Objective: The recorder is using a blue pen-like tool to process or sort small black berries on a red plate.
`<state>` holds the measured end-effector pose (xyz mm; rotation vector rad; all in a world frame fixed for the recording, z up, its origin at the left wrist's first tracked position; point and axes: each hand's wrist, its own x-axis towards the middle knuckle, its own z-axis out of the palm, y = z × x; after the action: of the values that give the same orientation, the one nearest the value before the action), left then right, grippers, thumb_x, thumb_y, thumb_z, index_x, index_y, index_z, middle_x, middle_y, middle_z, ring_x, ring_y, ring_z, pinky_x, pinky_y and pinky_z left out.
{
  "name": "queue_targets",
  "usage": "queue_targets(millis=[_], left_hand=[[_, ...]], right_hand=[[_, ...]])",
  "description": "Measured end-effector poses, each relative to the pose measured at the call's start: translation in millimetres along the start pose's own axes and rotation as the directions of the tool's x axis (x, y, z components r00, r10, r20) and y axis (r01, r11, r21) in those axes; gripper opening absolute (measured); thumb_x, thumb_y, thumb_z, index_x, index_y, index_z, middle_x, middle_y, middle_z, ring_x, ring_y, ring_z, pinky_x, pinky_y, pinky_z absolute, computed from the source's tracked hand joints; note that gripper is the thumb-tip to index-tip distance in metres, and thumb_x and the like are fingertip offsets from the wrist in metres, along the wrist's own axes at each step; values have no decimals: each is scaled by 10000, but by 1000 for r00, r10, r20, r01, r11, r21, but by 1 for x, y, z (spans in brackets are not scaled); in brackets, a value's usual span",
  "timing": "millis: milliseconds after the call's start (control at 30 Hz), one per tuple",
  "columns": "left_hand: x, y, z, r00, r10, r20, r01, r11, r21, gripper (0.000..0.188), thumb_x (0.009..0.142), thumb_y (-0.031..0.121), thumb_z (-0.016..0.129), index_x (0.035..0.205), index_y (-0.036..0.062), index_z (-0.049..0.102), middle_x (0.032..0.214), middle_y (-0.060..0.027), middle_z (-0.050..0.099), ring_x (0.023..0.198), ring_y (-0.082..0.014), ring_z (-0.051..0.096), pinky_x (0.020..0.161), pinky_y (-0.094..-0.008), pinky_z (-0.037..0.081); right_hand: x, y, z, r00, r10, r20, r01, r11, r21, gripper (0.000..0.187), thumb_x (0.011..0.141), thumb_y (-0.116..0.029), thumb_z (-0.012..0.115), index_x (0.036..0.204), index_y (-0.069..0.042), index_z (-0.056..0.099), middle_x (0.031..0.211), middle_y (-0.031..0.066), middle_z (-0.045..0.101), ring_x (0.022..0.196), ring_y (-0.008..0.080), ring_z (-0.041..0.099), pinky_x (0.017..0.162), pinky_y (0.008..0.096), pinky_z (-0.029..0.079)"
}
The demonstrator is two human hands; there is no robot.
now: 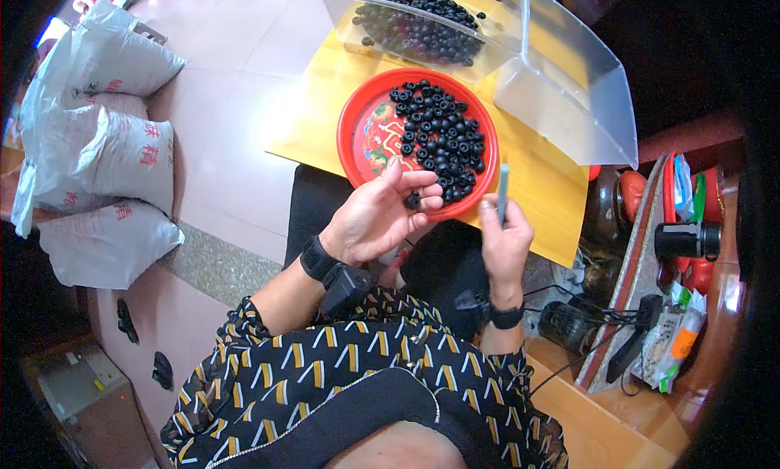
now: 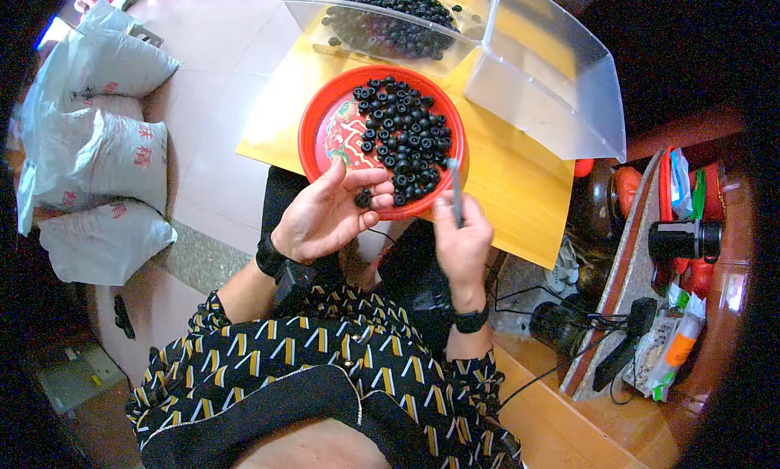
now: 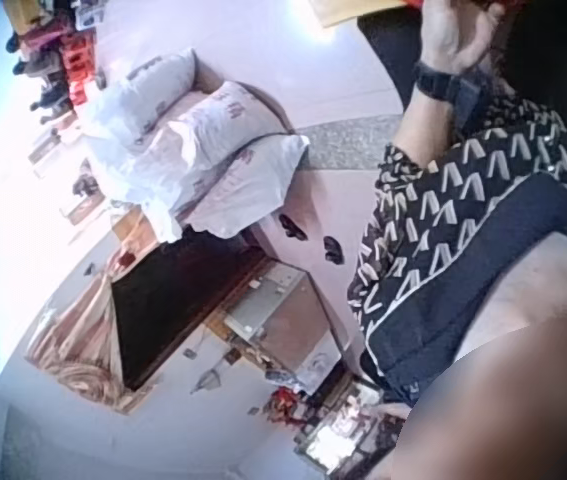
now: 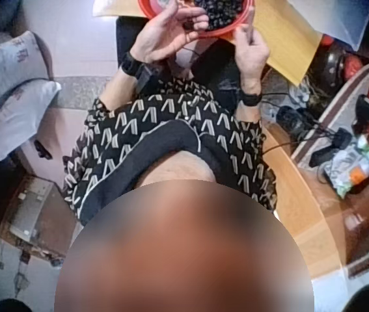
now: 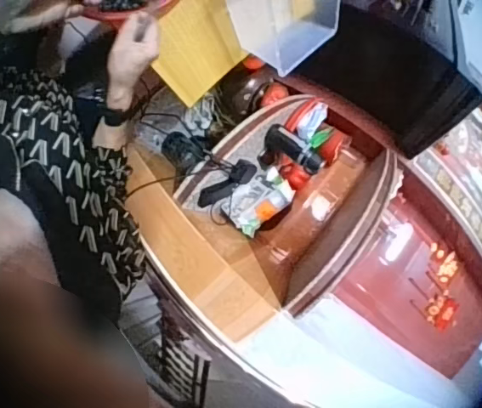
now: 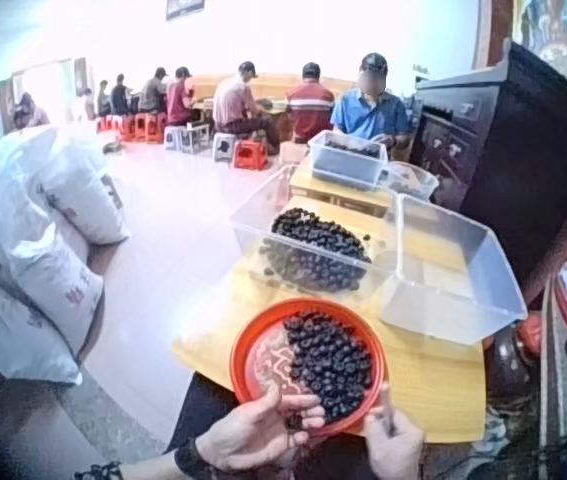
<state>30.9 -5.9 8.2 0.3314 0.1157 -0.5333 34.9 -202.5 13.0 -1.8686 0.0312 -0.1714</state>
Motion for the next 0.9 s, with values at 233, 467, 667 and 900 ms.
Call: queue_targets(millis=[233, 467, 667, 900], left_hand=[[-7, -5, 9, 997, 0, 71, 8, 995, -103, 506, 935, 418, 339, 1141, -19, 490, 1109, -106, 535, 1063, -221, 487, 921, -351, 380], [-17, -8, 11, 994, 78, 71, -88, 984, 156, 448, 935, 312, 390, 1223, -28, 436, 1236, -150, 474, 1151, -233, 452, 1000, -378, 325], [-19, -22, 4, 957, 291, 5, -274, 896, 349, 351, 798, -13, 598, 1137, -48, 514, 1140, -135, 558, 1006, -195, 554, 875, -321, 445], [-18, -21, -1, 953, 300, -32, -254, 853, 456, 247, 822, 5, 577, 1068, -11, 552, 992, -112, 589, 866, -165, 569, 754, -275, 466]], right_hand=[[-22, -40, 38, 911, -348, 221, 368, 928, -58, 244, 745, -11, 648, 982, -6, 594, 820, 110, 597, 668, 181, 595, 593, 289, 469], [-25, -25, 42, 976, -109, 187, 114, 993, -15, 209, 793, -86, 643, 970, 7, 585, 769, 88, 596, 653, 123, 582, 597, 287, 477], [-26, -30, 41, 955, 93, 282, -203, 897, 392, 118, 860, -87, 574, 933, 6, 579, 755, 11, 591, 665, 71, 545, 603, 216, 462], [-29, -36, 34, 939, 125, 320, -264, 859, 439, 157, 884, -114, 534, 987, 1, 565, 721, -3, 571, 587, 25, 467, 517, 171, 383]])
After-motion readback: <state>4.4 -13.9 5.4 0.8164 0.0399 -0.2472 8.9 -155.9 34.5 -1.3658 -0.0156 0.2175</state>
